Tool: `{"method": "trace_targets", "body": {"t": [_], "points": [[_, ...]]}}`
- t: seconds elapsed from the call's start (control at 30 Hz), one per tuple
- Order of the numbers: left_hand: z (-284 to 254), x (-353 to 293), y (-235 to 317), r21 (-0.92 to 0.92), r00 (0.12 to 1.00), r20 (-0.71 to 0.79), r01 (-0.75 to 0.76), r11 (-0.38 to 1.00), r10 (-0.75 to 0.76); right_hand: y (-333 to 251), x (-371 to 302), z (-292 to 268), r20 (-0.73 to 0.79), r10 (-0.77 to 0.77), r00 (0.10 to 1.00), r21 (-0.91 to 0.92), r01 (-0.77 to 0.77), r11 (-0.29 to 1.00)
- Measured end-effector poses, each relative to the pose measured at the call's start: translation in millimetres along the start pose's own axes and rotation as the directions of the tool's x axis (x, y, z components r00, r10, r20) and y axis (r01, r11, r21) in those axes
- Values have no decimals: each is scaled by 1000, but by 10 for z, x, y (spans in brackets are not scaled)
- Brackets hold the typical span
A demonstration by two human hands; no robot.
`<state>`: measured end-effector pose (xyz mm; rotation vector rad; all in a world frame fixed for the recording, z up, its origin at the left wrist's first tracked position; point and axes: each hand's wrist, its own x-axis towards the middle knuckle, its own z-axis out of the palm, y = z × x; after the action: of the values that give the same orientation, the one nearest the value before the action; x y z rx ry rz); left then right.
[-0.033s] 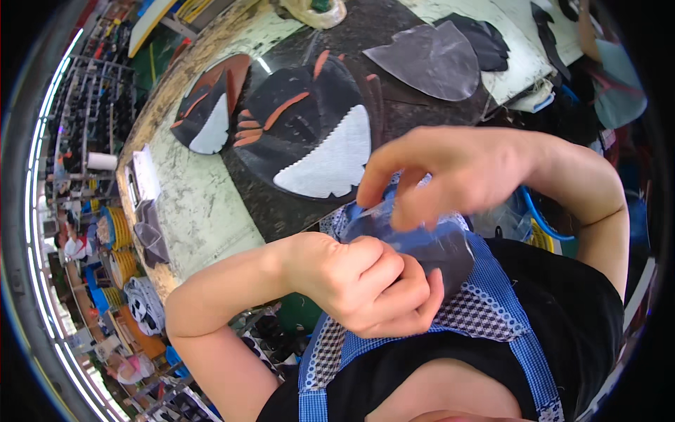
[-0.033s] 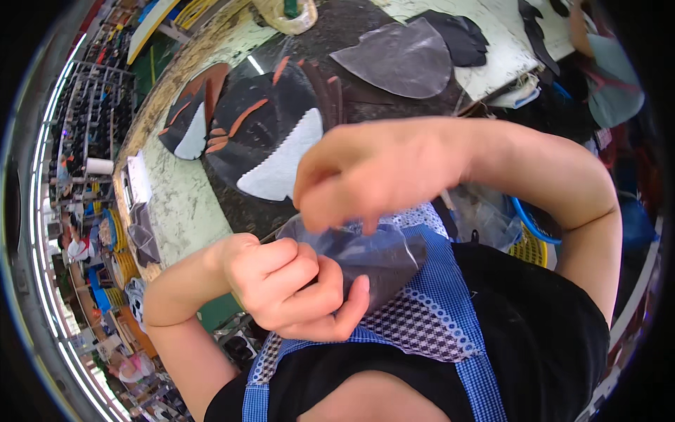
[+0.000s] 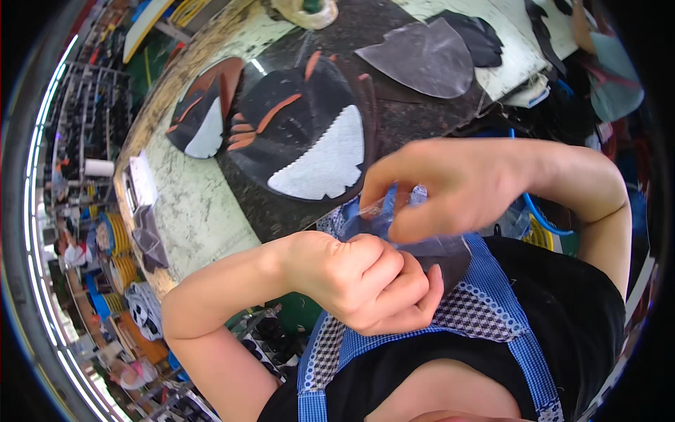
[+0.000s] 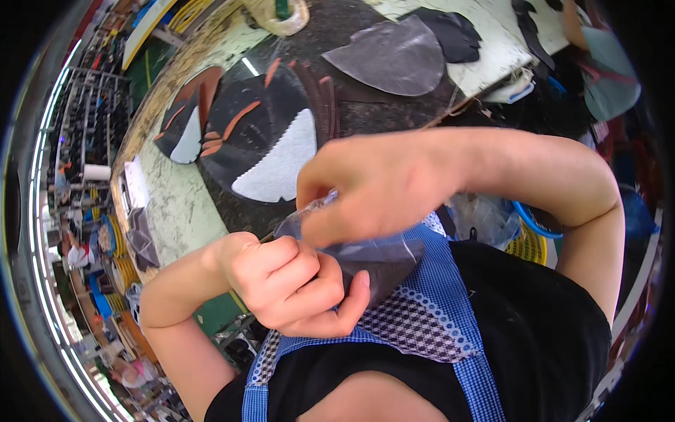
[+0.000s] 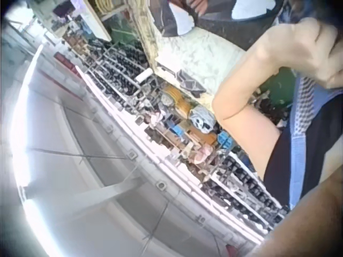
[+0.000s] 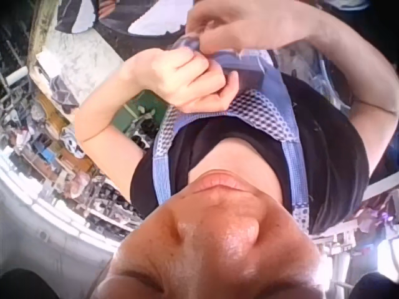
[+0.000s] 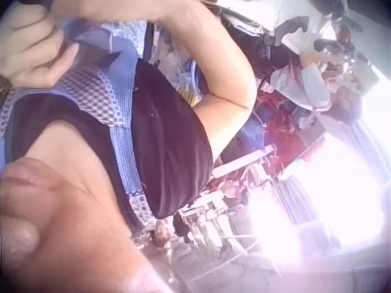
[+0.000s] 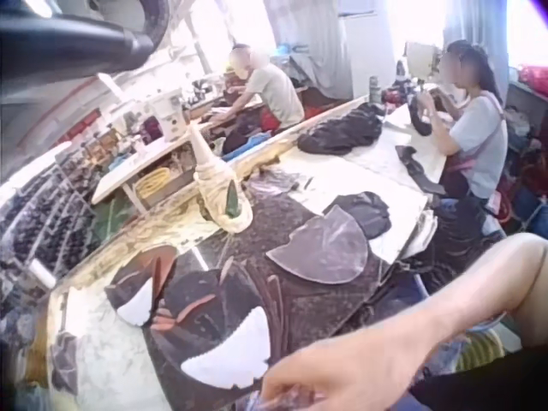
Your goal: The person assembles leather shoe upper parts by hand, peeling off adhesive backing from the leather pieces and pressing them together to form the lining.
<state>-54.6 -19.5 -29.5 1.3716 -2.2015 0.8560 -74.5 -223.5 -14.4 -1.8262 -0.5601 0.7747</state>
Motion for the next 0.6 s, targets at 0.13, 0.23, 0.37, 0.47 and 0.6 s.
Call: {"method": "trace_targets", "body": {"t": [0.13, 0.23, 0.37, 0.47, 0.6], "points": [[182, 20, -31, -119, 995, 32, -87, 989, 92, 0, -134, 208, -34, 102, 994, -31, -103, 994], [93, 163, 186, -272, 978, -19, -207, 940, 210, 435, -194, 358, -141, -32, 990, 146, 52, 988], [83, 117, 208, -303, 987, -5, -155, 940, 161, 1341, -481, 302, -318, 266, 910, 373, -138, 918], [9, 100, 259, -349, 990, 17, -122, 929, 137, 1913, -693, 437, -348, 354, 868, 569, -104, 816], [-66, -39, 307, -317, 992, 103, -36, 948, 72, 2456, -886, 593, -251, 685, 684, 883, -128, 451]]}}
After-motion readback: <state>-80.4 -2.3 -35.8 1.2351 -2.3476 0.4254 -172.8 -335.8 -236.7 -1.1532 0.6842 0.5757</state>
